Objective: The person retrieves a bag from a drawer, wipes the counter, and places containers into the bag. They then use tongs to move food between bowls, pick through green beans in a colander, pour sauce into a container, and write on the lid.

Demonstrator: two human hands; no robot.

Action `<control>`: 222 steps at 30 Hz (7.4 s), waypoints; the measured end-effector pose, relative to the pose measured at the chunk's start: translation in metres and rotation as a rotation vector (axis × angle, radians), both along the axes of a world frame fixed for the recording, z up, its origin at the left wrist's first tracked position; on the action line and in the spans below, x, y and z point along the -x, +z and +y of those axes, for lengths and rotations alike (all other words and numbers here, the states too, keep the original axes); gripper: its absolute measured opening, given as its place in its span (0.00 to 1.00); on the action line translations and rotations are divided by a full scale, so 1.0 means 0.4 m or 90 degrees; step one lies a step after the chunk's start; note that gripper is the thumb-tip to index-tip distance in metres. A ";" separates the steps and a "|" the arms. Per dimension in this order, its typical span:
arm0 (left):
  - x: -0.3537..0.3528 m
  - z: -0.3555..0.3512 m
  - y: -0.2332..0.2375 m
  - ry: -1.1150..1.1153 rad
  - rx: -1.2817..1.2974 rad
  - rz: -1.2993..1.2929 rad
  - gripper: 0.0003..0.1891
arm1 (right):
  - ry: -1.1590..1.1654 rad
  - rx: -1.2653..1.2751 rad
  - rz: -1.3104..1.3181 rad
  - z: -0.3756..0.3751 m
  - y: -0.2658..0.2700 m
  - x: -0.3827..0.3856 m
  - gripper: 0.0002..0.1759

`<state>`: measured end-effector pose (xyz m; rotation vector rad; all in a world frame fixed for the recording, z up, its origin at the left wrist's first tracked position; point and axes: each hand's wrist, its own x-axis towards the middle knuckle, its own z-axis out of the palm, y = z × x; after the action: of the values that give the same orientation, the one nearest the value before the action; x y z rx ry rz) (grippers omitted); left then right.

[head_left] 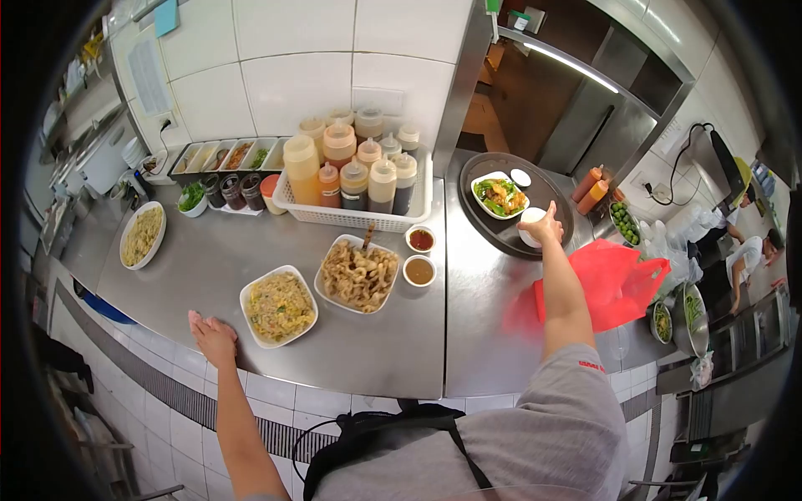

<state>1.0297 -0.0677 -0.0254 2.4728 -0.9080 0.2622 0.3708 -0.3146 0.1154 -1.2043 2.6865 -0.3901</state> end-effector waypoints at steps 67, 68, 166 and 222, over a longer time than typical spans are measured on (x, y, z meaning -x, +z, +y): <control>0.497 0.174 0.000 0.060 -0.033 0.063 0.27 | 0.352 0.499 -0.654 -0.386 0.096 0.201 0.10; 0.516 0.180 -0.011 0.038 -0.052 0.055 0.27 | 0.359 0.481 -0.659 -0.395 0.093 0.208 0.10; 0.291 -0.008 0.064 -0.071 0.481 0.791 0.19 | 0.284 0.020 -1.185 0.444 -0.243 -0.632 0.33; 0.332 -0.067 0.010 -0.292 0.233 0.116 0.10 | 0.473 0.373 0.166 0.649 -0.316 -0.106 0.07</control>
<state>0.8970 -0.0945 -0.0214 1.8630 -1.1926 0.0375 0.4130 -0.0550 -0.0111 -2.4200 2.1047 -0.9685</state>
